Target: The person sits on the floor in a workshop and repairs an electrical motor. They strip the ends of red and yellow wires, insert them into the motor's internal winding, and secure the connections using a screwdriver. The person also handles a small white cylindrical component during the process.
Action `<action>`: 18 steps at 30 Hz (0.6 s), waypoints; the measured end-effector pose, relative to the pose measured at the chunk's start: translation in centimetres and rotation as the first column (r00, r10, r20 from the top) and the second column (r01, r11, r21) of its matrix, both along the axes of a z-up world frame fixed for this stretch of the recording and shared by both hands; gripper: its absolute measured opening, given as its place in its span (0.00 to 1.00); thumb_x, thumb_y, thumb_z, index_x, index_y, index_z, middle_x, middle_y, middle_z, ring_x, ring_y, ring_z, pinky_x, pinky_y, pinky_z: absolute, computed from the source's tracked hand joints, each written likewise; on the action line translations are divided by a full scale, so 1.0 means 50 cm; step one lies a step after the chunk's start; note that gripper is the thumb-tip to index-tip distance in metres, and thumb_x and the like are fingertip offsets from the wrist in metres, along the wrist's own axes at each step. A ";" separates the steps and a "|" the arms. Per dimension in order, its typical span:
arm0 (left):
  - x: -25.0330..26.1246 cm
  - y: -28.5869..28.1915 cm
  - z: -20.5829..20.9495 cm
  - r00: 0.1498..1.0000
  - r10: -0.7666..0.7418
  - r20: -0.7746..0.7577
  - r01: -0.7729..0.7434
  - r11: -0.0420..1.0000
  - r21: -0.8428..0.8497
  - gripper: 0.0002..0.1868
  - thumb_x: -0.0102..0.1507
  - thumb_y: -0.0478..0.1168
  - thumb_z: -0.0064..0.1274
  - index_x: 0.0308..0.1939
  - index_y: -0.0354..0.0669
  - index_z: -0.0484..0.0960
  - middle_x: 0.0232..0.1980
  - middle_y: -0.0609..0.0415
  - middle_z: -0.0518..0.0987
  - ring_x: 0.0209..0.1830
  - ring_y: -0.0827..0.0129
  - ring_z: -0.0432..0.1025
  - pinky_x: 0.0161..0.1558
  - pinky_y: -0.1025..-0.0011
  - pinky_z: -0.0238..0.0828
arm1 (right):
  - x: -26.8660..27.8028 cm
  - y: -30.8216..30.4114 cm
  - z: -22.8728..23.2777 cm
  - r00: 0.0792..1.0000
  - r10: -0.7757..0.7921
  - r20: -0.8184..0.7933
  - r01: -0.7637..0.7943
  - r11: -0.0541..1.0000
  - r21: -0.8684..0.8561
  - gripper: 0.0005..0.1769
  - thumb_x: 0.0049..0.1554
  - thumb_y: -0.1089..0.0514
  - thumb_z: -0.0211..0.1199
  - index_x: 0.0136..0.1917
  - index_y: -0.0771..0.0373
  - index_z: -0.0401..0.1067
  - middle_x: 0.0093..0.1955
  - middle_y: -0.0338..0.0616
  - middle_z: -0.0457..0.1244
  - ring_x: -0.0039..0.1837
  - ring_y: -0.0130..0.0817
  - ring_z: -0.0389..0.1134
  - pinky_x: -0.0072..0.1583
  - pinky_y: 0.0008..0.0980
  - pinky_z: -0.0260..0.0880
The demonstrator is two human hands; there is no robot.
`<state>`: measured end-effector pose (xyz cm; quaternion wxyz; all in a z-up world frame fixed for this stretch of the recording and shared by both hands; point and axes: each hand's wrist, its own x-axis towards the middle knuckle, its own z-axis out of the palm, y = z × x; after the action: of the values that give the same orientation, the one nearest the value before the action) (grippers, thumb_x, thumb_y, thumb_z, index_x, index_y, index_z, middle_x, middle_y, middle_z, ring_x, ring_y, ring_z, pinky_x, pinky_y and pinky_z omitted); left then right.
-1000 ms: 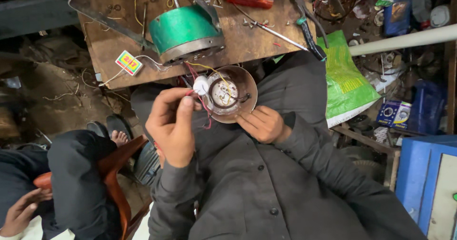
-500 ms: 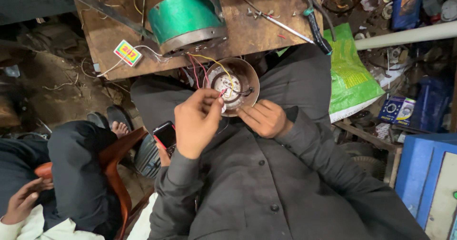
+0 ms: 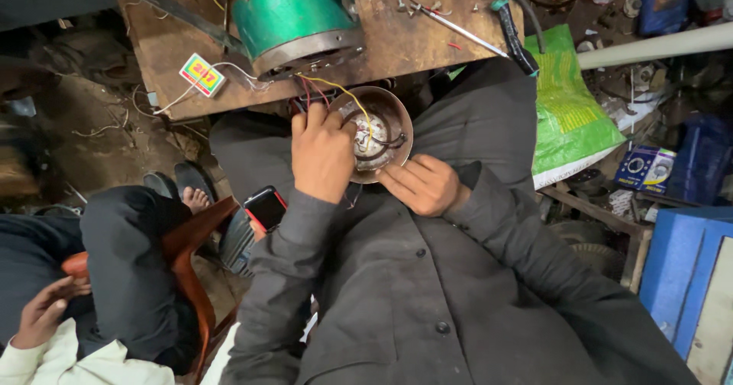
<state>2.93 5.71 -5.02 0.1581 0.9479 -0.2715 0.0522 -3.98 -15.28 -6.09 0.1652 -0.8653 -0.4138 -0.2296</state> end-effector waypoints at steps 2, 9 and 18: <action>0.015 0.001 -0.009 0.998 -0.059 0.008 0.059 0.998 0.031 0.07 0.59 0.38 0.52 0.33 0.46 0.86 0.38 0.56 0.80 0.50 0.59 0.69 0.52 0.60 0.61 | -0.001 -0.001 -0.003 1.000 -0.001 0.007 0.001 1.000 0.000 0.17 0.53 0.62 0.61 0.55 0.68 0.78 0.52 0.47 0.70 0.44 0.34 0.70 0.46 0.31 0.69; 0.039 -0.007 -0.012 0.975 -0.195 0.105 0.178 0.972 0.151 0.08 0.57 0.39 0.52 0.33 0.45 0.86 0.38 0.57 0.81 0.55 0.61 0.69 0.54 0.62 0.61 | 0.000 -0.002 -0.006 0.999 0.018 0.026 -0.018 1.000 -0.013 0.17 0.53 0.61 0.62 0.55 0.68 0.78 0.52 0.48 0.70 0.43 0.33 0.69 0.46 0.31 0.68; 0.042 0.000 -0.003 0.962 -0.245 0.117 0.227 0.963 0.147 0.07 0.56 0.39 0.53 0.34 0.45 0.85 0.39 0.57 0.81 0.55 0.63 0.69 0.56 0.62 0.62 | 0.001 -0.004 0.005 0.999 0.025 -0.032 -0.024 0.999 0.029 0.19 0.52 0.60 0.62 0.56 0.68 0.77 0.53 0.48 0.69 0.46 0.36 0.70 0.48 0.33 0.69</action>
<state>5.04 5.69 -5.15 0.0816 0.9114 -0.3956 0.0784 -3.91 -15.46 -5.83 0.1869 -0.8613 -0.4184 -0.2196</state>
